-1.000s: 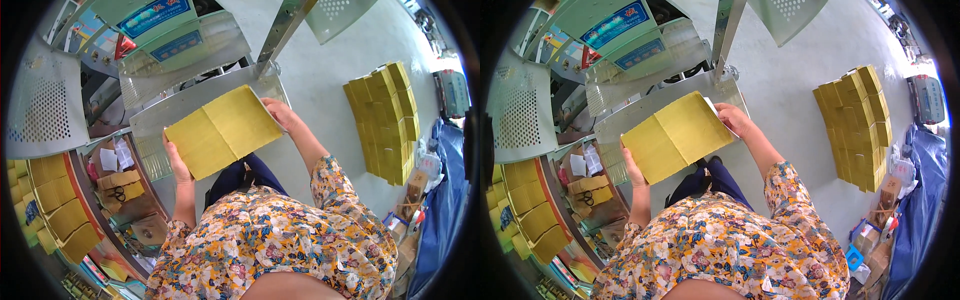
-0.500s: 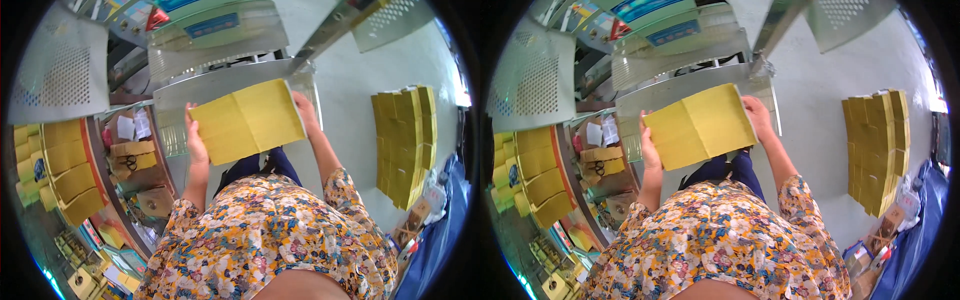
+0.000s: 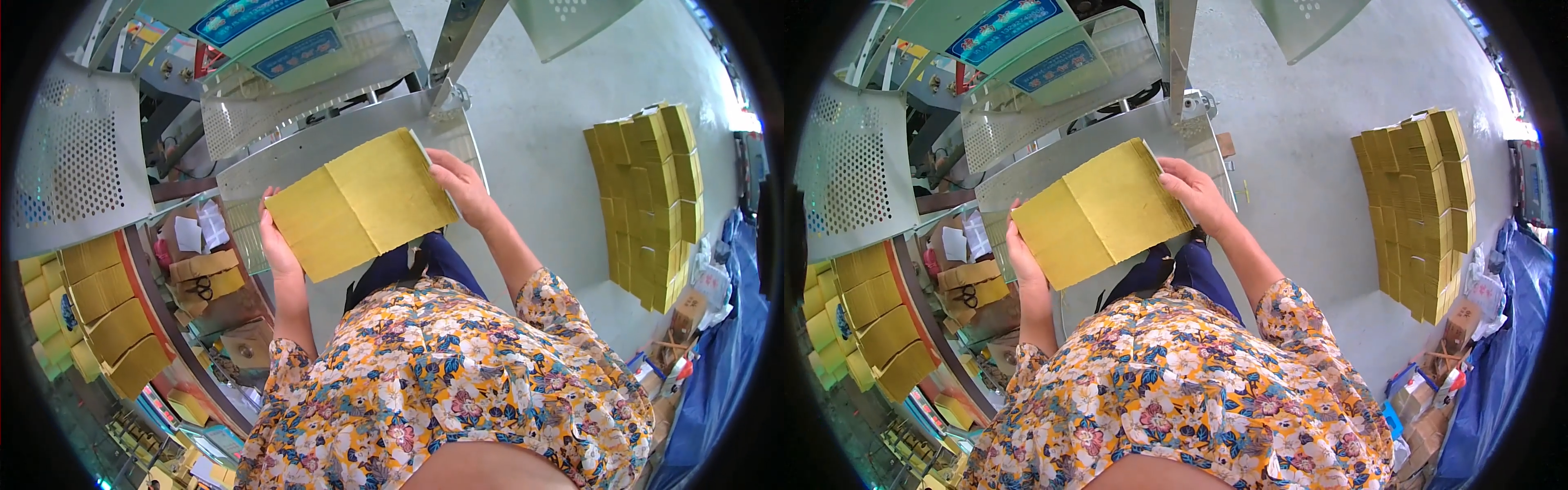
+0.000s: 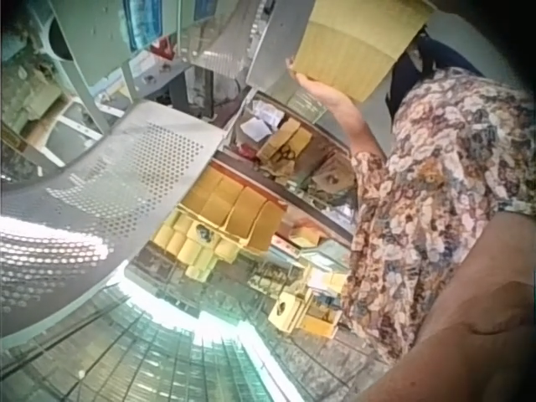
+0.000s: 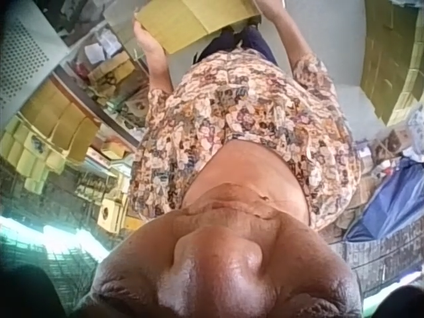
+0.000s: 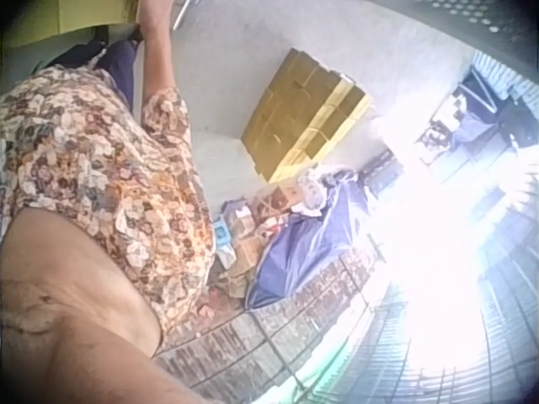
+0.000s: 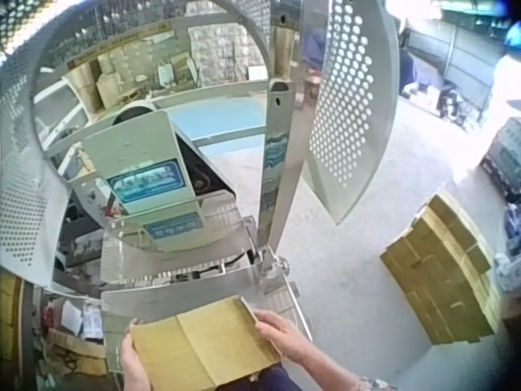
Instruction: Weighing, counting, labeling, and banding stacks of yellow paper goods.
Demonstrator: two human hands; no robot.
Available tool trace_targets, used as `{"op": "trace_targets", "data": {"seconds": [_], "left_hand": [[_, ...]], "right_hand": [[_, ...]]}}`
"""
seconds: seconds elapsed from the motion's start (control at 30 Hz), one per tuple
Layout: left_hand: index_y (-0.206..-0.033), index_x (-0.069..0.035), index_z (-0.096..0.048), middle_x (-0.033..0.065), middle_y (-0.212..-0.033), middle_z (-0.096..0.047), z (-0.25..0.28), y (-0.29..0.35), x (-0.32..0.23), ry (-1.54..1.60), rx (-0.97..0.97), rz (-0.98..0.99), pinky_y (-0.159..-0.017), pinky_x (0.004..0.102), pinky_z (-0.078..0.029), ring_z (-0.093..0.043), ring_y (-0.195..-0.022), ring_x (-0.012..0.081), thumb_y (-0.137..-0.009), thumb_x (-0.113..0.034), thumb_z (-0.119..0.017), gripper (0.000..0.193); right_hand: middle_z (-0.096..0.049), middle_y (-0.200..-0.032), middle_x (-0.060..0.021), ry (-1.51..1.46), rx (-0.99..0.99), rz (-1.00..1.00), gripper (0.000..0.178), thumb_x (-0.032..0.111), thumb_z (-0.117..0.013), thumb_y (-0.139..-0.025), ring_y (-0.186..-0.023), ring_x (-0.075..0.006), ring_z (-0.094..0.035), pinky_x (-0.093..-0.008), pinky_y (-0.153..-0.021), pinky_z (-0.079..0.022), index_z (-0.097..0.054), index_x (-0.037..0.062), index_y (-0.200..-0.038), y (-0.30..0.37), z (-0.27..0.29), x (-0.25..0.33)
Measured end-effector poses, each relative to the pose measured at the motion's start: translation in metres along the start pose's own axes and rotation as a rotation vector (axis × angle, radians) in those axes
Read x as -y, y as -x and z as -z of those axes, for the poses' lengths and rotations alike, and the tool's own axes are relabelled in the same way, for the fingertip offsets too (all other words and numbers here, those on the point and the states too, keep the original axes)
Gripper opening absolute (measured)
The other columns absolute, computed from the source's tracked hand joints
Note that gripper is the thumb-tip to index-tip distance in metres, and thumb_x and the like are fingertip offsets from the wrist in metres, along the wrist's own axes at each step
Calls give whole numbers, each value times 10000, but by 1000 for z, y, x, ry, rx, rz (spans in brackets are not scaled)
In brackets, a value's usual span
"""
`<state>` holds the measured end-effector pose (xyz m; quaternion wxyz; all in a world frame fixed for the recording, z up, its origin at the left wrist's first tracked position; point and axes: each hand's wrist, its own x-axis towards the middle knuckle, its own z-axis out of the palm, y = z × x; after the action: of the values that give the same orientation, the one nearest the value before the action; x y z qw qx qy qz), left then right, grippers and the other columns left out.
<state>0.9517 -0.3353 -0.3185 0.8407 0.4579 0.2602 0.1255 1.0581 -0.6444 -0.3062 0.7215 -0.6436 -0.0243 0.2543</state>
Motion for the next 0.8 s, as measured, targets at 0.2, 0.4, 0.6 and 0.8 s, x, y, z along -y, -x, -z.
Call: {"op": "trace_targets", "data": {"seconds": [0.2,0.4,0.6,0.8], "left_hand": [[-1346,-99,-454,62,-1310,-501,-4,1,1,-76,-56,-17,-1038,391,-404,-489,-1226,219,-989,-302,-343,425],[-1345,-102,-452,68,-1268,-526,-5,9,1,-68,-69,-22,-1021,390,-419,-517,-1194,225,-988,-308,-346,425],[-1384,-101,-412,70,-1264,-527,-1,8,4,-98,-42,-28,-1013,390,-425,-521,-1189,225,-998,-319,-345,449],[-1449,-106,-347,79,-1289,-511,-8,11,-1,-84,-90,21,-1018,380,-419,-511,-1200,226,-1008,-313,-339,487]], "right_hand": [[-632,-1189,-99,-68,-29,-62,469,288,-588,-932,-1114,-157,-560,-303,-998,-408,-565,-18,-1287,-5,1,2],[-639,-1172,-90,-76,-4,-64,457,273,-602,-924,-1091,-146,-567,-296,-975,-424,-575,-14,-1278,-10,-4,9],[-665,-1095,-68,-10,2,-27,378,222,-618,-913,-1003,-123,-590,-275,-906,-456,-614,-12,-1210,-10,7,3],[-685,-836,-19,270,-85,-13,185,168,-621,-903,-788,-101,-611,-291,-712,-486,-684,14,-984,-17,12,7]]}}
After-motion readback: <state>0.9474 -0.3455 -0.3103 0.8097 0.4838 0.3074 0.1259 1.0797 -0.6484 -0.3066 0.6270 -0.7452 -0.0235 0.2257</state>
